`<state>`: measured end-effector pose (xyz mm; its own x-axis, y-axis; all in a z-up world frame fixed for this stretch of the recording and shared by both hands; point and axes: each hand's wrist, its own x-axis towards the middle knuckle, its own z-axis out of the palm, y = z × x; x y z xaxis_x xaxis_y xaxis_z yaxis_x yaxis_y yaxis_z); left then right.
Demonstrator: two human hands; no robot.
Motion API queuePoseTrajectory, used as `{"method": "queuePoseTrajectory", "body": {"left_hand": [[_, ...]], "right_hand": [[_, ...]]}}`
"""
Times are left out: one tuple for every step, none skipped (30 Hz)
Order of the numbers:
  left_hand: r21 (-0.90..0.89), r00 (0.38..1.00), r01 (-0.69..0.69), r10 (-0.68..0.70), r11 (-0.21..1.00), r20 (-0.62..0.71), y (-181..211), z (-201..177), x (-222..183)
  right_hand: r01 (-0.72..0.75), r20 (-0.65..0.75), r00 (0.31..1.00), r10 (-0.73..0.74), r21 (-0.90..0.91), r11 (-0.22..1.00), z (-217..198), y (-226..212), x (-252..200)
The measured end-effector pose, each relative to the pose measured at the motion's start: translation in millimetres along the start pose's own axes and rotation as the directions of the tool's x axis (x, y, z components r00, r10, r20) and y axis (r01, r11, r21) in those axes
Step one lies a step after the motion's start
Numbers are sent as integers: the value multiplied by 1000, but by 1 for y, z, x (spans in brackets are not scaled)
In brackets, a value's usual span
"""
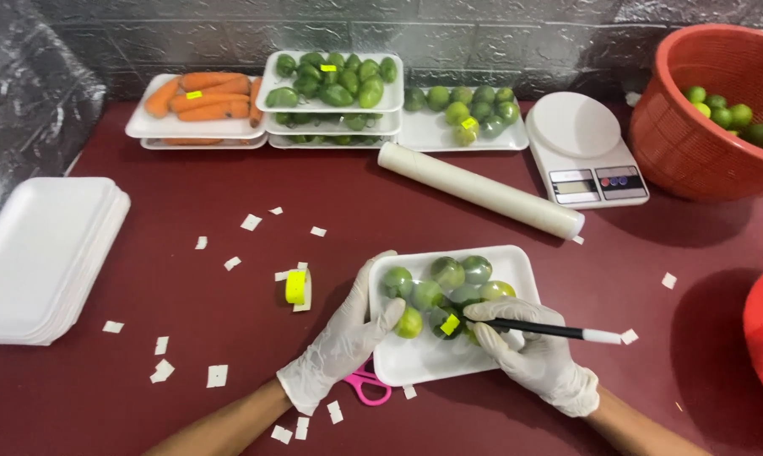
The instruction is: Labeling individual limes in a plastic tray with yellow stickers and marking them with a pen
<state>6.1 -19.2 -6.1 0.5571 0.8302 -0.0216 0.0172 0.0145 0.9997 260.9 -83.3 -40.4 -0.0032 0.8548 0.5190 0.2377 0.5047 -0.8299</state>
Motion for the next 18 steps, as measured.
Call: {"method": "queuePoseTrajectory", "body": {"left_hand": [[-80,1000,16,-16,997,0,-3,1,0],[-160,999,33,-33,987,2,-6,1,1],[-161,999,35,-35,986,7,-2,3,0],[-85,997,58,-61,995,-38,2,5,-1],[-9,992,85,-86,996,-88,6,6,-2],[-10,992,88,-89,996,-85,0,7,-2],[-25,996,23,-25,999,-84,-5,9,-1],[-41,996,-43,39,998,-85,-10,10,0],[-41,996,-42,38,998,-81,-10,11,-1],[-49,994,-76,72,996,-78,-11,13,-2],[-57,991,-111,106,992,-78,-11,14,-3],[-57,991,-110,106,992,-76,-8,13,-3],[-51,997,-50,47,997,-65,-5,11,-3],[-44,999,10,-12,999,-53,-1,9,-3],[-46,999,10,-13,999,-52,-1,8,-3],[-56,999,0,-3,998,-37,-1,8,-3],[-65,1000,-10,9,998,-22,-1,8,-3],[-67,1000,-10,9,998,-20,-3,7,-2]], "right_hand": [[-18,-11,1000,18,17,1000,1,1,-1],[-35,-22,999,35,35,999,2,3,-2],[-38,-26,999,38,33,999,2,1,0],[-35,-20,999,37,68,997,1,-1,1],[-34,-12,999,36,105,994,1,-3,2],[-38,-14,999,39,104,994,0,-4,2],[-45,-6,999,45,55,997,0,-5,2],[-52,2,999,52,6,999,-1,-6,3],[-54,-1,999,54,4,999,0,-8,3],[-63,6,998,63,52,997,1,-11,3],[-72,15,997,71,101,992,2,-14,3],[-73,14,997,72,100,992,2,-14,3],[-49,28,998,49,26,998,2,-14,4],[-25,45,999,27,-48,999,2,-15,5],[-26,45,999,28,-50,998,3,-11,5],[-29,41,999,33,-93,995,4,-7,5],[-31,37,999,36,-136,990,5,-4,5],[-32,36,999,37,-138,990,4,-7,7]]}}
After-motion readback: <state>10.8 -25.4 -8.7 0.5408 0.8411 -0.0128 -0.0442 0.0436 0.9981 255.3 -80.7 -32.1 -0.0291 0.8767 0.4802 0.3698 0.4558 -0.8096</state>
